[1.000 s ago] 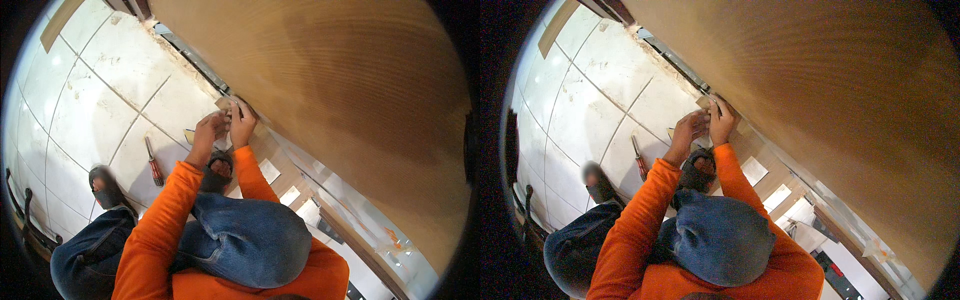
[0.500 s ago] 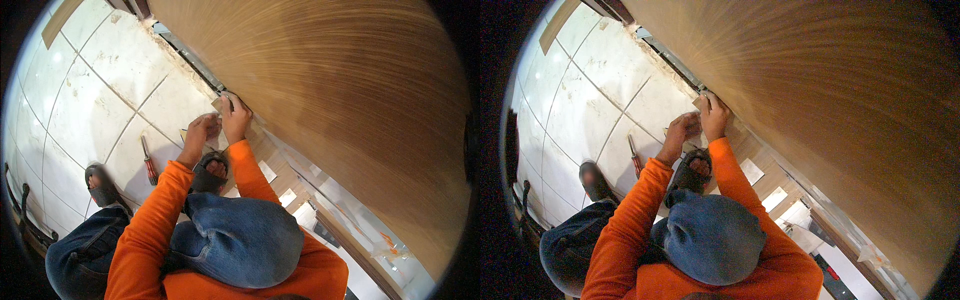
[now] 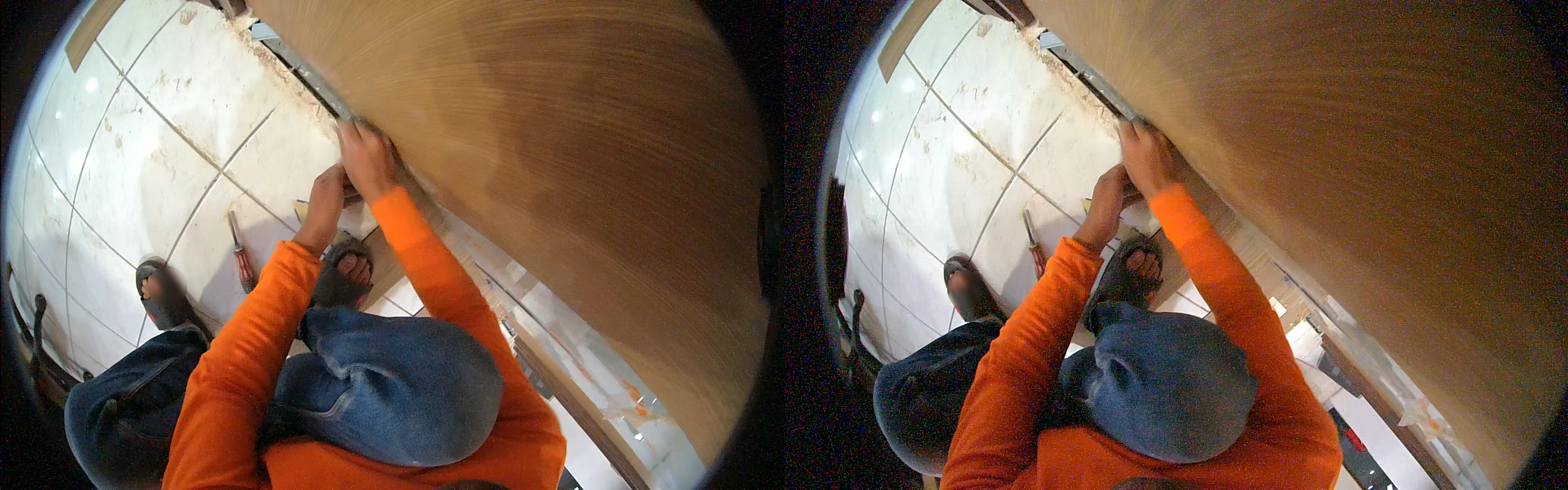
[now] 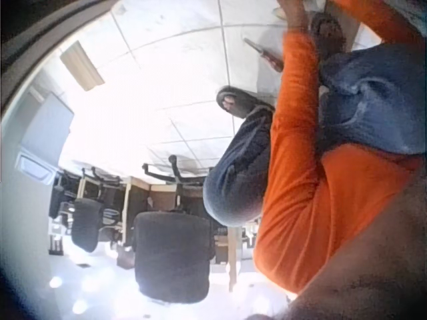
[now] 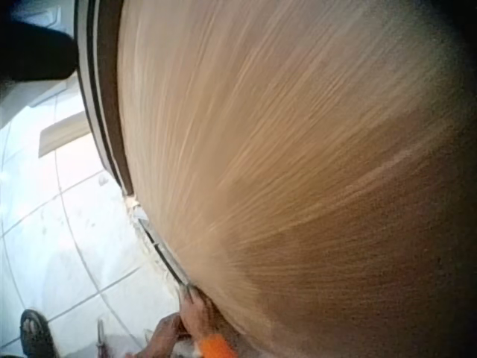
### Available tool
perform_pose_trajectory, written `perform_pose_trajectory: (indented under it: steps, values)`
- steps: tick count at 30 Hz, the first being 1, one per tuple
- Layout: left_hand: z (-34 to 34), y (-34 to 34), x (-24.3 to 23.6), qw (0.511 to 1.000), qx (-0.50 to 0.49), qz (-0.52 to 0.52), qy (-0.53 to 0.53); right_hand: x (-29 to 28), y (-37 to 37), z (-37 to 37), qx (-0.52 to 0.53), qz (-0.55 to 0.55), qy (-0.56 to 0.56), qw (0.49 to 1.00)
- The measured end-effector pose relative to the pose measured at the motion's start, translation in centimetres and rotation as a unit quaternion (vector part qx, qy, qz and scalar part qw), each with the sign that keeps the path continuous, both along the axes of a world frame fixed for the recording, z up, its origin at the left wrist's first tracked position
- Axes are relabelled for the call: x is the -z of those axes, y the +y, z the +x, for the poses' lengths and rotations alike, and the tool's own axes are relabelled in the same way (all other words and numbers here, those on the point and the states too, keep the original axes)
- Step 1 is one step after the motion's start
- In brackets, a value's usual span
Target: The person applies finishing touches to the edge of a wood-grain wall panel, using a small block to smooth the surfaces and a screwdriver to work near a floor-level cutout.
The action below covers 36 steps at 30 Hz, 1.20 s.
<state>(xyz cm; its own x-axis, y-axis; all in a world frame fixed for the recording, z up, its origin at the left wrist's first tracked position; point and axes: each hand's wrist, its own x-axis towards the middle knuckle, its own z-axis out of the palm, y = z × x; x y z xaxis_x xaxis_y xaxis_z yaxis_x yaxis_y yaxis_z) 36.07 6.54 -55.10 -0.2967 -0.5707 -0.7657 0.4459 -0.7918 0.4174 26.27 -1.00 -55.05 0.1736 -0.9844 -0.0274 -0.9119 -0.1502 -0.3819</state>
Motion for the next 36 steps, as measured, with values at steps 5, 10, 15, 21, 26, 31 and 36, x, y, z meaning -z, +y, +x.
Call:
perform_pose_trajectory:
  steps: [5, 10, 15, 21, 26, 31, 36]
  values:
    - [1.4, -1.5, -1.6, 0.993, -0.026, -0.024, -0.113, -3.2, -2.1, 4.0, 0.06, -0.079, -0.109, 0.989]
    - [2.0, -2.5, -1.4, 0.988, -0.014, -0.096, -0.121, -3.7, 3.9, -1.4, 0.114, -0.164, -0.196, 0.96]
    - [4.0, -1.1, 0.7, 0.98, -0.034, -0.106, -0.165, -2.1, 7.4, -1.8, 0.286, -0.094, -0.285, 0.91]
    - [4.2, -1.8, 0.2, 0.984, -0.022, -0.097, -0.151, 0.0, 7.8, -3.5, 0.244, -0.126, -0.221, 0.936]
    - [4.5, -1.8, 0.3, 0.988, -0.029, -0.082, -0.131, 0.7, 7.7, -4.5, 0.246, -0.072, -0.265, 0.929]
    - [4.8, -1.4, 0.3, 0.989, -0.039, -0.075, -0.122, 0.0, 6.9, -4.0, 0.168, -0.112, -0.183, 0.962]
    - [4.7, -1.4, 0.7, 0.987, -0.049, -0.082, -0.132, -1.0, 6.4, -3.8, 0.133, -0.106, -0.133, 0.976]
